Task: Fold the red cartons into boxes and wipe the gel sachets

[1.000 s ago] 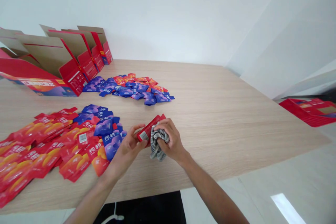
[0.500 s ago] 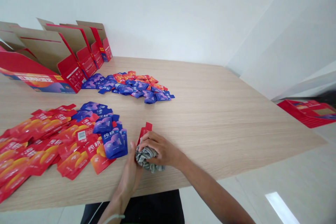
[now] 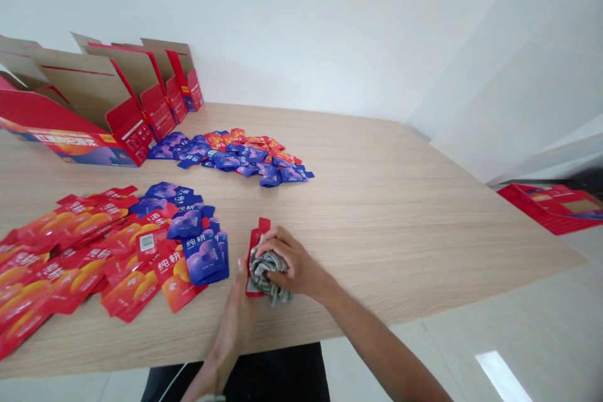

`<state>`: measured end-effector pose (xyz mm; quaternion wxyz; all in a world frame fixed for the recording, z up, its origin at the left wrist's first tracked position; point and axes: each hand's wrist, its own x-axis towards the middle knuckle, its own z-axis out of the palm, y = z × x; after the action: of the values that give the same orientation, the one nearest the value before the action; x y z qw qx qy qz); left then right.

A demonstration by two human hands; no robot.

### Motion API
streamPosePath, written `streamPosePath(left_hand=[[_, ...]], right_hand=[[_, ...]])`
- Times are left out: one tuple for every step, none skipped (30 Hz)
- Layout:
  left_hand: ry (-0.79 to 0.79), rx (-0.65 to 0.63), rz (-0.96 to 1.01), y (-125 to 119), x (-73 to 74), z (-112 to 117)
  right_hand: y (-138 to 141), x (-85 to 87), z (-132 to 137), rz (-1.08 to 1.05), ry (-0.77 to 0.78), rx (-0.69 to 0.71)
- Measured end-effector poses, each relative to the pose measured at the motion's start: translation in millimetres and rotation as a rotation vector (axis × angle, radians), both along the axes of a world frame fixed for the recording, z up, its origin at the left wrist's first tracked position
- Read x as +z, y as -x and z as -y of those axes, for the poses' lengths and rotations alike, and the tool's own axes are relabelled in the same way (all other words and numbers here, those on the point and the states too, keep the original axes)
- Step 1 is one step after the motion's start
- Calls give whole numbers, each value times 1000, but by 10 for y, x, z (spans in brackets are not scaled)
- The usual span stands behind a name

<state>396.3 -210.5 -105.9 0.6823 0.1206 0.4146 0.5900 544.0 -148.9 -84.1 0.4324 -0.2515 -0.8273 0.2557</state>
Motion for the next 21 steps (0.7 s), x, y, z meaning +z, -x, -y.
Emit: streamPosePath(left_hand=[[13,20,8,8,11,-47],[27,40,12,14,13,-82],[37,57,11,17,6,-99],[41,66,7,15,-7,-100],[37,64,2,6,-23,-84],[28,57,-5,-9,-39,-52],[15,46,-9,-31,-55,-10],[5,31,-9,-56,-70,40],[-1,14,-7,-83,-82,94],[-3,-5,-3,-109,-93,145],[0,-22,2,-132,-102,190],[5,-36,5,-150,-109,225],[8,-52,5,-160,-115,245],[10,-60,0,-161,-119,250],[8,-56,-6,-154,-122,239],[7,-42,-11,-138,-123,214],[9,-22,-14,-114,-125,179],[12,-1,-18,-83,-126,138],[17,23,-22,-50,-127,96],[17,37,-26,-17,-128,58],[15,41,-32,12,-128,28]], right_hand=[[6,-19,5,41,-13,49],[12,-36,7,73,-23,79],[15,-49,7,86,-33,89],[15,-54,5,85,-37,79],[13,-53,1,71,-35,49],[8,-44,-4,49,-26,7],[1,-29,-10,17,-13,-45],[-8,-10,-17,-18,1,-103],[-17,10,-23,-52,15,-158],[-27,29,-28,-84,26,-205],[-37,46,-32,-110,34,-242],[-45,60,-34,-127,40,-268],[-52,69,-33,-134,44,-280],[-57,75,-29,-129,50,-275],[-59,76,-23,-117,53,-255],[-59,75,-15,-95,52,-219],[-56,70,-6,-70,43,-163],[-49,64,3,-44,23,-94],[-41,56,12,-20,-4,-19],[-30,48,19,-2,-32,51],[-19,40,25,8,-58,104]])
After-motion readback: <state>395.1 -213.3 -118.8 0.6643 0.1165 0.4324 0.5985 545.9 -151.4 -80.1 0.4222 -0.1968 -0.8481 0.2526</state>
